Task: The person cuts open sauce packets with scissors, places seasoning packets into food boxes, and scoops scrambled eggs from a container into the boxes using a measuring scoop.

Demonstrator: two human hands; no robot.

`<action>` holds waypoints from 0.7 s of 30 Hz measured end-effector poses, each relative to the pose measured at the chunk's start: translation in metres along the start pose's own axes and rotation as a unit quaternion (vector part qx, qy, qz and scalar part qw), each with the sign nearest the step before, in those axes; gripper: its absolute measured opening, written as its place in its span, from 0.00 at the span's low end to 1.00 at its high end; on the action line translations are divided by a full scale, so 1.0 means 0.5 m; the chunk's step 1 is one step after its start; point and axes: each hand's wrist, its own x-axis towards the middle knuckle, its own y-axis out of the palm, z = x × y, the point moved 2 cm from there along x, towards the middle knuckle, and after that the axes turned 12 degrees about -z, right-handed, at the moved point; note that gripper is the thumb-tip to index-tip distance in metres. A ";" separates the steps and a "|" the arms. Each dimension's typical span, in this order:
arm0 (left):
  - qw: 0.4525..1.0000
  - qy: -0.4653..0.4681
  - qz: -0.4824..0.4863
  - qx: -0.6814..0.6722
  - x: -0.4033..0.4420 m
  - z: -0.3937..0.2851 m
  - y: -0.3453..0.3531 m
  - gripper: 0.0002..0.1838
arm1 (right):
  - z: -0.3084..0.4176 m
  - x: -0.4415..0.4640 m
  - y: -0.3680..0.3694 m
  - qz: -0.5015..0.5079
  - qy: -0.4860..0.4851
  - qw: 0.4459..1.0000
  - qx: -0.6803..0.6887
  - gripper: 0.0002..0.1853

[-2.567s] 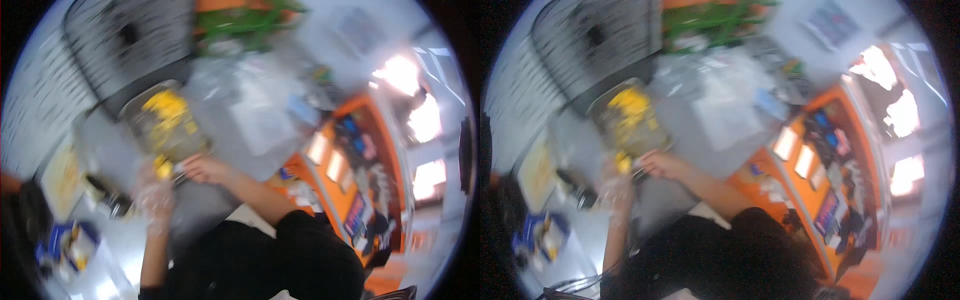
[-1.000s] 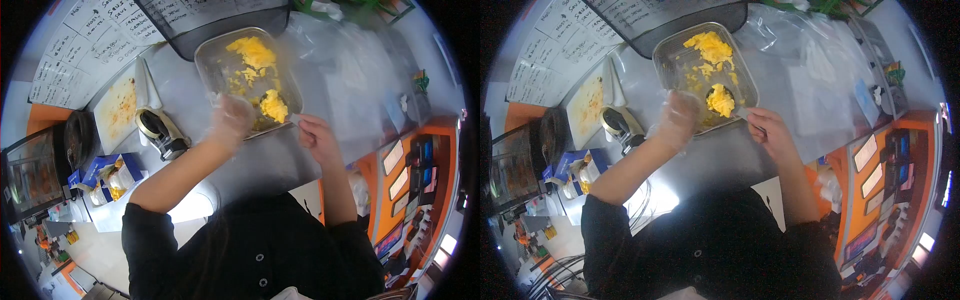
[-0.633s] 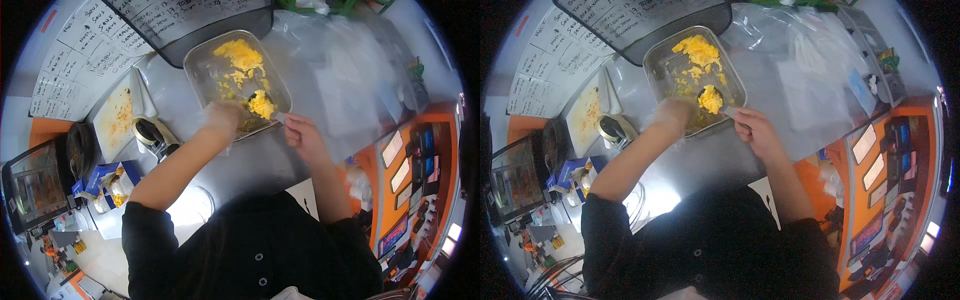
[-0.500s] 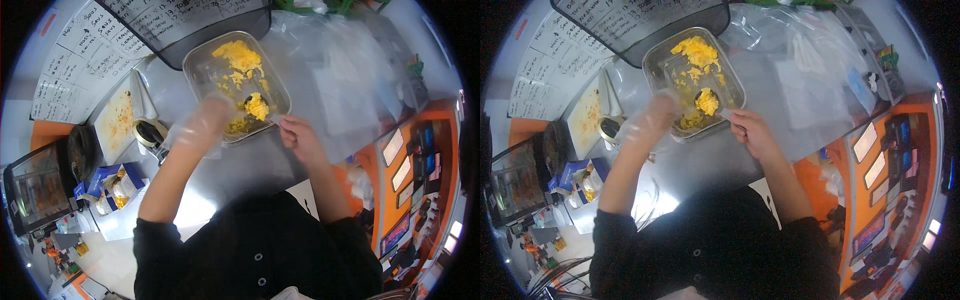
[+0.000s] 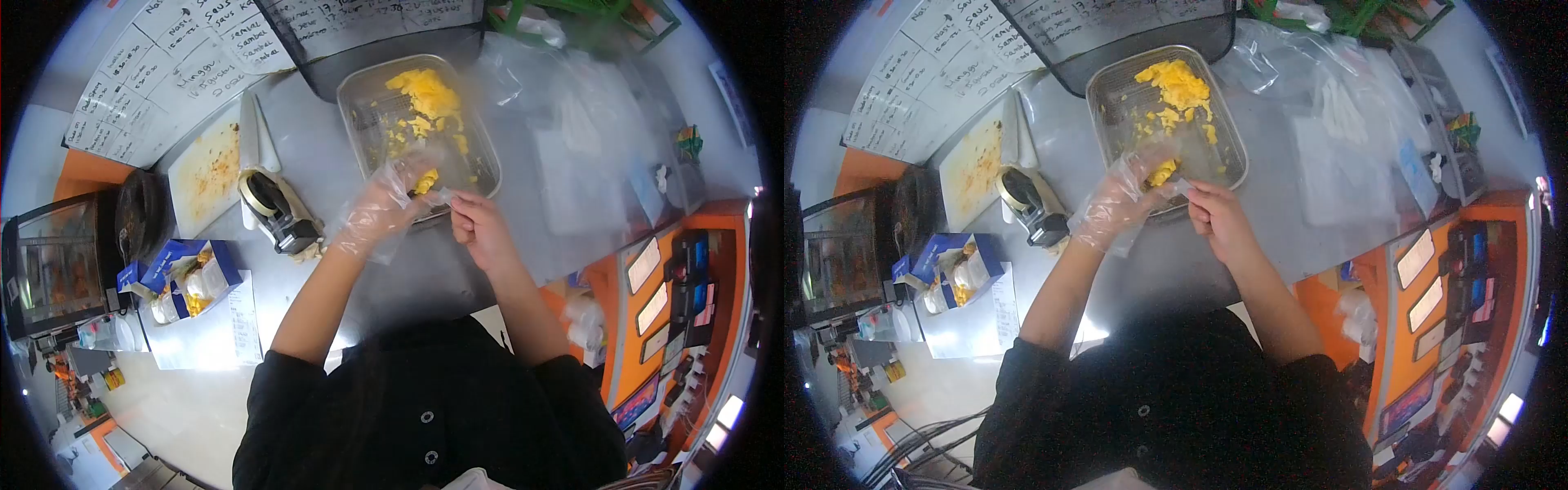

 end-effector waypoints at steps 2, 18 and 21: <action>0.997 -0.053 0.025 -0.055 -0.003 0.015 -0.003 0.19 | -0.007 0.000 -0.006 -0.004 -0.010 1.000 -0.012 0.17; 0.948 -0.054 -0.079 -0.303 0.155 0.042 -0.137 0.23 | -0.010 -0.002 -0.017 -0.025 -0.030 0.998 -0.056 0.16; 0.845 0.285 -0.237 0.386 0.287 0.060 -0.271 0.17 | -0.008 -0.014 -0.026 -0.033 -0.021 0.998 -0.057 0.16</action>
